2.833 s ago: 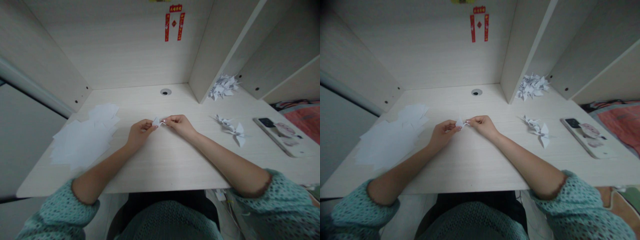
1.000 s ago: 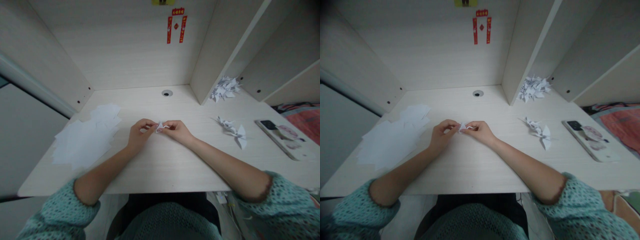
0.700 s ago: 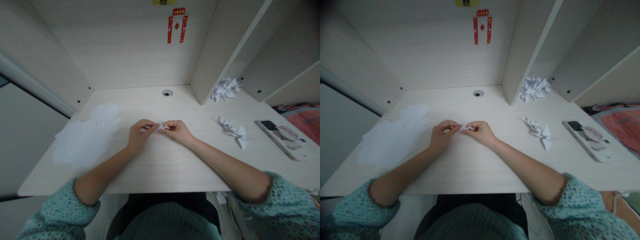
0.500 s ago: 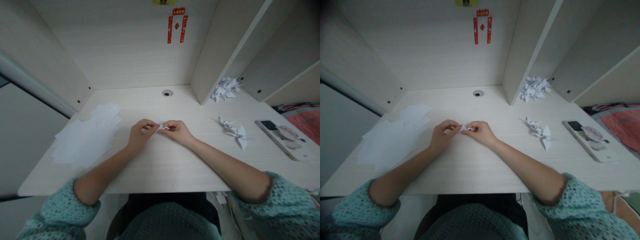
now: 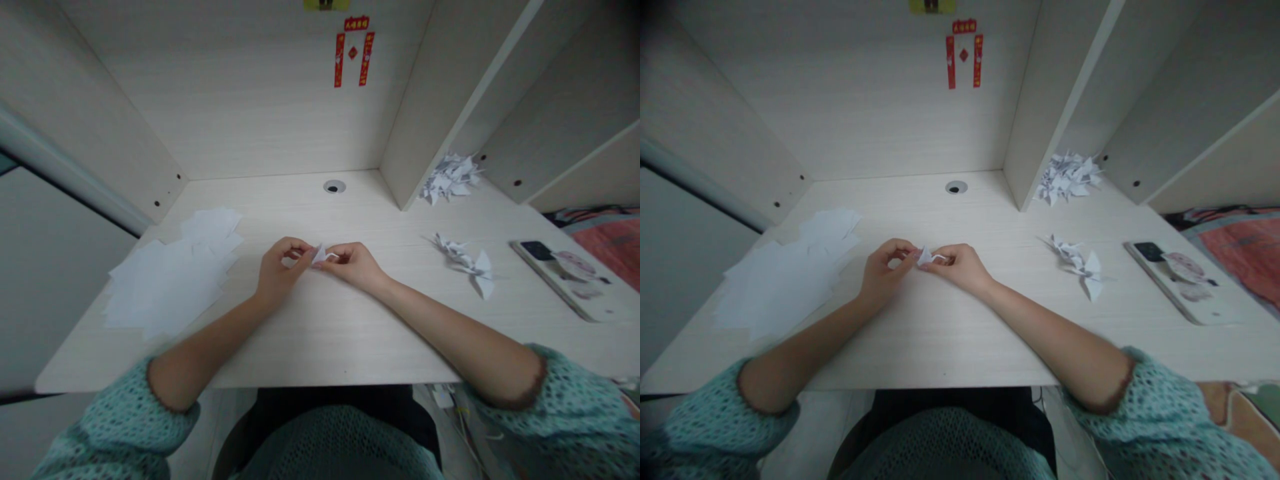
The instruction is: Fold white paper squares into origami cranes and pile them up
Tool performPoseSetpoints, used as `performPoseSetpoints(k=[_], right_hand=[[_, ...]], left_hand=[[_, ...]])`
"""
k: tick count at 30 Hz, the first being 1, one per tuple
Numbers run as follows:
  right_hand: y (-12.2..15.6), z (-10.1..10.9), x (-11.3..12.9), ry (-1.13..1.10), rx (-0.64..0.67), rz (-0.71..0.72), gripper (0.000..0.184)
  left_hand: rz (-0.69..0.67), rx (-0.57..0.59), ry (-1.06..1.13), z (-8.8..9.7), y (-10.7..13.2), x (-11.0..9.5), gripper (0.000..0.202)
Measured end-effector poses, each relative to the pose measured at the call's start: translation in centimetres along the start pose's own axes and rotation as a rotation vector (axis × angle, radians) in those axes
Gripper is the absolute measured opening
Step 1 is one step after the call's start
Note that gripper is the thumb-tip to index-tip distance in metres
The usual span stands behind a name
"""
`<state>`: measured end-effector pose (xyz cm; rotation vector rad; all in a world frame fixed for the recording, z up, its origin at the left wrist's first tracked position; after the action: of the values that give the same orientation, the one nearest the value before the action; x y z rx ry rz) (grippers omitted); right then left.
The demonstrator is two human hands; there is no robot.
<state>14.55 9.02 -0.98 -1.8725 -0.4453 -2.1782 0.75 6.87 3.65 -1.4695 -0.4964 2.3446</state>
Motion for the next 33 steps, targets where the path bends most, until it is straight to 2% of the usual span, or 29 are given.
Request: performPoseSetpoints(k=[3,10,15,19,25,33], right_hand=[[0.3,0.2,0.2,0.032,-0.022,-0.002,0.039],[0.2,0.9,0.3,-0.002,-0.064,-0.027,0.042],[0.1,0.9,0.2,0.013,-0.063,-0.011,0.04],[0.1,0.9,0.3,0.029,-0.078,0.008,0.042],[0.2,0.6,0.6,0.004,-0.047,0.022,0.041],[0.2,0.9,0.7,0.041,-0.066,0.029,0.042]], left_hand=[[0.02,-0.026,0.015,0.2,0.0,0.3,0.015],[0.212,-0.092,0.196,0.1,0.0,2.9,0.021],[0.193,-0.02,0.277,-0.6,-0.2,2.9,0.021],[0.17,0.024,0.298,-0.9,-0.1,2.7,0.03],[0.194,-0.019,0.312,-0.7,0.1,3.0,0.022],[0.303,-0.035,0.329,-0.8,0.4,4.1,0.027]])
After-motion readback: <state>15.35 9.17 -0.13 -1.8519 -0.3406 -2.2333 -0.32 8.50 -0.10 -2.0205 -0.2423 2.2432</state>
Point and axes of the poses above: each hand's wrist, its own y-axis away from the middle knuckle, its own z-axis out of the back of the hand, x = y × z, the point moved 8 cm from there along -y, towards the middle knuckle, and after that the axes turned 7 degrees about -z, right-handed, at the moved point
